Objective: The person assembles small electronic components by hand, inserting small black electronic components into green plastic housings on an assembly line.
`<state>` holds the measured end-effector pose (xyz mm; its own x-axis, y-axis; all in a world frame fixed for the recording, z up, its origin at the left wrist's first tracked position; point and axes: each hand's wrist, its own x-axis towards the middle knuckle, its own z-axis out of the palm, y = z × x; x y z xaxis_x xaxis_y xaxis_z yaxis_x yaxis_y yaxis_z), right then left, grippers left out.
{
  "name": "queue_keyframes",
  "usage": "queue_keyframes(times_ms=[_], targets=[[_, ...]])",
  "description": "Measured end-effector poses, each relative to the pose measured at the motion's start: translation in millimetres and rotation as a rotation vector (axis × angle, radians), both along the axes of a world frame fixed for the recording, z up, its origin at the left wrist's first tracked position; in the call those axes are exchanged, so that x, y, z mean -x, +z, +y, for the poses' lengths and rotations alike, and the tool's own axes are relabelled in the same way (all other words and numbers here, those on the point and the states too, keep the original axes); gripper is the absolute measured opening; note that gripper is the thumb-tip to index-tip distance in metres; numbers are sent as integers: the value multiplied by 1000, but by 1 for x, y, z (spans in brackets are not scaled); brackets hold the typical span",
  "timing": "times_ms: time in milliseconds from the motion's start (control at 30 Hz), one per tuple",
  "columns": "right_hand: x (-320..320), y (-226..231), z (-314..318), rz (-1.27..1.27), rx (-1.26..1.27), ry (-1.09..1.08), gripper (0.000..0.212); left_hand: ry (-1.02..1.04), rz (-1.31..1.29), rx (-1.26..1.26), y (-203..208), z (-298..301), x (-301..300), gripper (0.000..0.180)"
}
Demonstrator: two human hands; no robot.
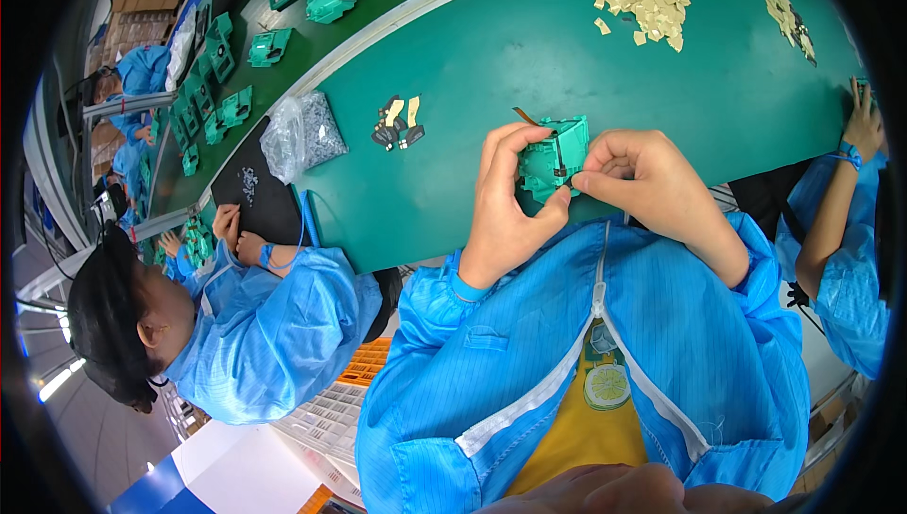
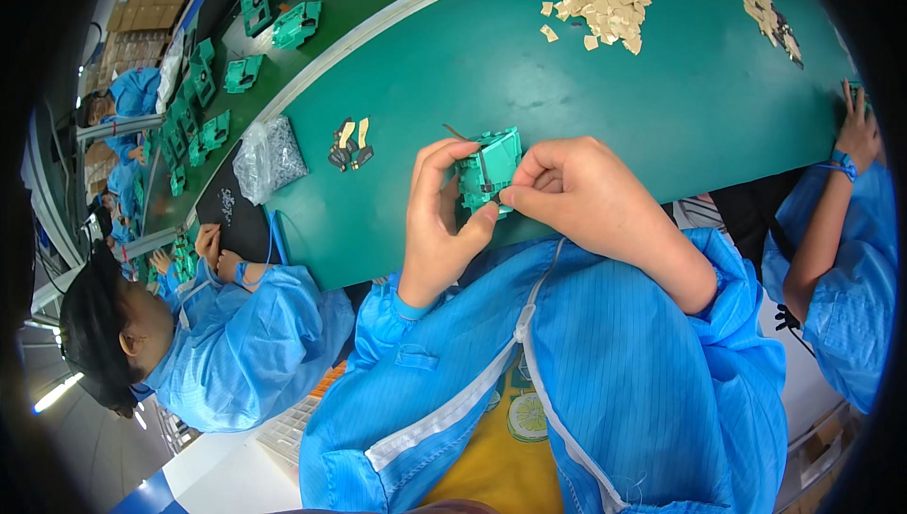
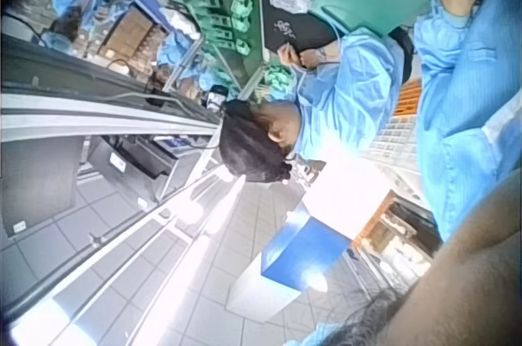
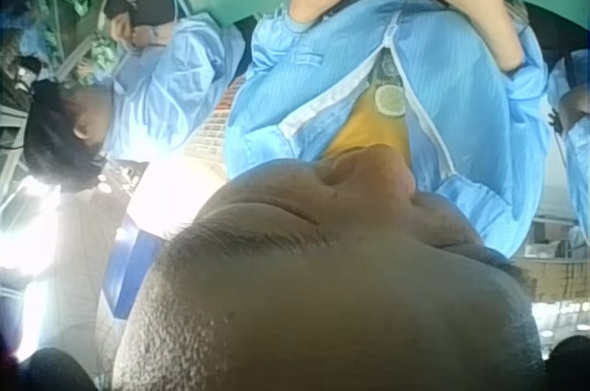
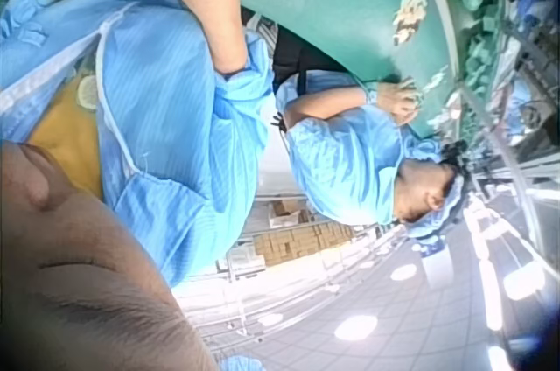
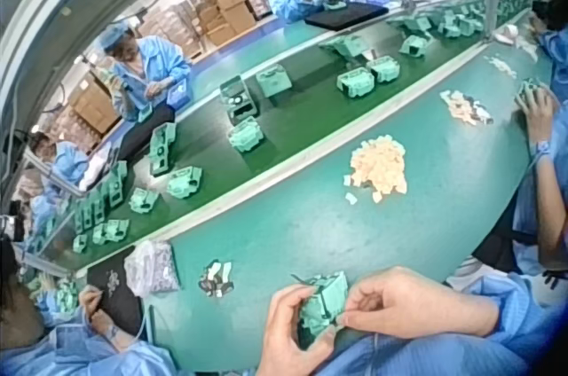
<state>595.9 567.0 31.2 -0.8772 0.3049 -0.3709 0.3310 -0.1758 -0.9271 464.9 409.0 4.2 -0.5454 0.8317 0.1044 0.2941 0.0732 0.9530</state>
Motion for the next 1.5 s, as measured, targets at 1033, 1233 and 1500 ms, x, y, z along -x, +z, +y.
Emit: queue_keyframes(times_ms=[1033, 1233, 1500], targets=[[1, -1, -6, 63, 16, -89, 16, -59, -75, 40, -1, -3, 3, 60], [2, -14, 3, 148, 399, -95, 25, -21, -299, -55, 4, -4, -4, 57], [6, -28, 3, 317, 429, -94, 22, -58, -345, -57, 11, -4, -6, 67]])
